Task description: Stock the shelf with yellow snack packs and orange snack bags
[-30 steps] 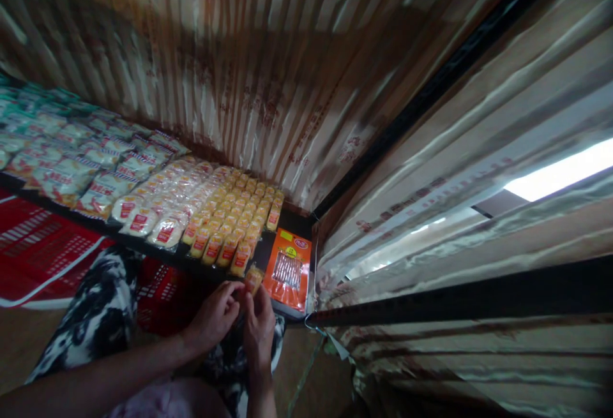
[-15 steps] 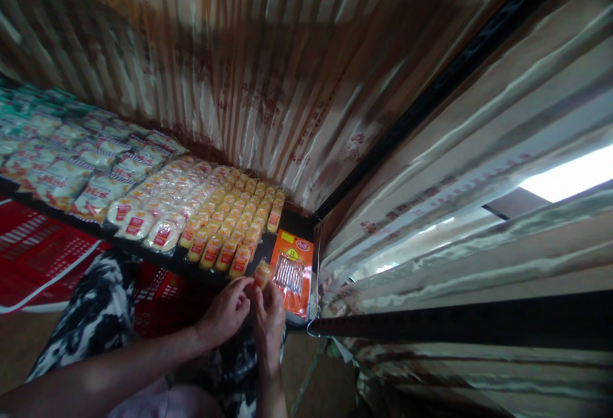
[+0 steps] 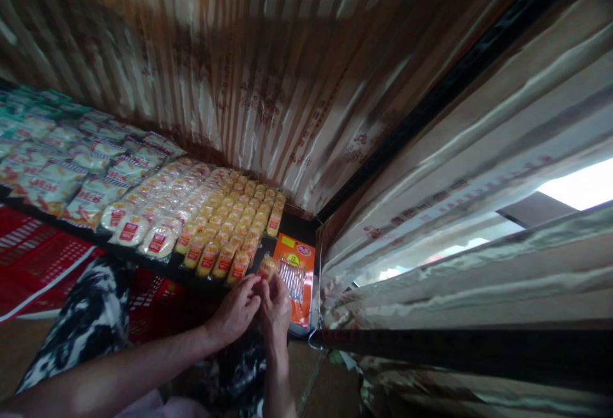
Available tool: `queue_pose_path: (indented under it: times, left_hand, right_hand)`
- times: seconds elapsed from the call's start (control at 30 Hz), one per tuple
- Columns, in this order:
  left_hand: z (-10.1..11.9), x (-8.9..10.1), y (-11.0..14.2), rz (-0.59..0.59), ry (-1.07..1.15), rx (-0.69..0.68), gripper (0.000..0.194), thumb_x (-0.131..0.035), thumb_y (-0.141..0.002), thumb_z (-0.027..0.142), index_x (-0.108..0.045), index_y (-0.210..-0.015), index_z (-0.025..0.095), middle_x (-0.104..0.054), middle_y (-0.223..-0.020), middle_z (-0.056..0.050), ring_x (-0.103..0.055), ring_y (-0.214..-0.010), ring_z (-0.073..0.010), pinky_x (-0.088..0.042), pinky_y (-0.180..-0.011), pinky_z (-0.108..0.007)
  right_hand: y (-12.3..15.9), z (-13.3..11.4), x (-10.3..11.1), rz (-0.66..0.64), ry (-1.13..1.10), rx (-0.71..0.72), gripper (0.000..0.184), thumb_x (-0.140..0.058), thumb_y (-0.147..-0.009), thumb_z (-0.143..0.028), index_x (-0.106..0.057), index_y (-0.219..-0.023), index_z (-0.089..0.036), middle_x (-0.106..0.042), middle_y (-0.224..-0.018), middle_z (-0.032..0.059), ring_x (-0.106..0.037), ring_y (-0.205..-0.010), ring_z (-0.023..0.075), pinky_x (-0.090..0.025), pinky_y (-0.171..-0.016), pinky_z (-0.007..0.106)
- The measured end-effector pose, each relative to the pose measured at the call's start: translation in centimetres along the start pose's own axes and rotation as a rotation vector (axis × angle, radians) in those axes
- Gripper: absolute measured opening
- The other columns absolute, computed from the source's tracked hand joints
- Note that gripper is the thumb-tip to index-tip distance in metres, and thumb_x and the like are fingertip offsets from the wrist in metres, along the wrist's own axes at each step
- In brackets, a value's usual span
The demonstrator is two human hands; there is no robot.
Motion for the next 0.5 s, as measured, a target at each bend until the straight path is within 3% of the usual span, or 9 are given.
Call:
queue_pose_path:
  times: [0.1,0.23,0.5]
  left_hand:
    - [-0.1,-0.1,-0.3,0.013,-0.023,-0.004,0.038,-0.046,-0.082,0.021,-0.058,-0.119,0.016,-0.051,-0.137,-0.014,-0.050,-0.126,-0.0220,-0.045,-0.103,-0.039]
    - [0.5,0.0,-0.8,0.033,-0.071,-0.023,0.036,-0.046,-0.084,0.024,-0.060,-0.117,0.019,-0.053,-0.136,-0.011,-0.045,-0.130,-0.0207,-0.036,-0.110,-0.040]
    - [1.0,-0.8,-2.6,0.053,-0.077,0.001,0.042,-0.042,-0.087,0.028,-0.056,-0.125,0.014,-0.046,-0.143,-0.013,-0.042,-0.132,-0.0216,-0.035,-0.111,-0.041]
  right_hand:
    - [-0.7,0.0,-0.4,-0.050,-0.030,-0.016,0.031,-0.052,-0.083,-0.044,-0.066,-0.094,-0.018,-0.068,-0.079,0.0052,-0.062,-0.068,0.0182,-0.048,-0.063,0.028]
    - [-1.7,0.3,-0.4,-0.019,-0.041,-0.019,0.036,-0.053,-0.081,-0.045,-0.066,-0.099,-0.018,-0.070,-0.084,0.0072,-0.064,-0.074,0.0198,-0.050,-0.068,0.031]
    - [-4.5,1.3,-0.7,0.044,0.033,0.018,0.050,-0.051,-0.079,-0.052,-0.066,-0.105,-0.012,-0.069,-0.097,0.0150,-0.064,-0.088,0.0251,-0.049,-0.079,0.037]
Point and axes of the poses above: each hand's wrist, its own y-axis away from the middle knuckle, its own x-axis out of the back of the hand, z = x × y, the point moved 7 cm from there along -y, towards the middle knuckle
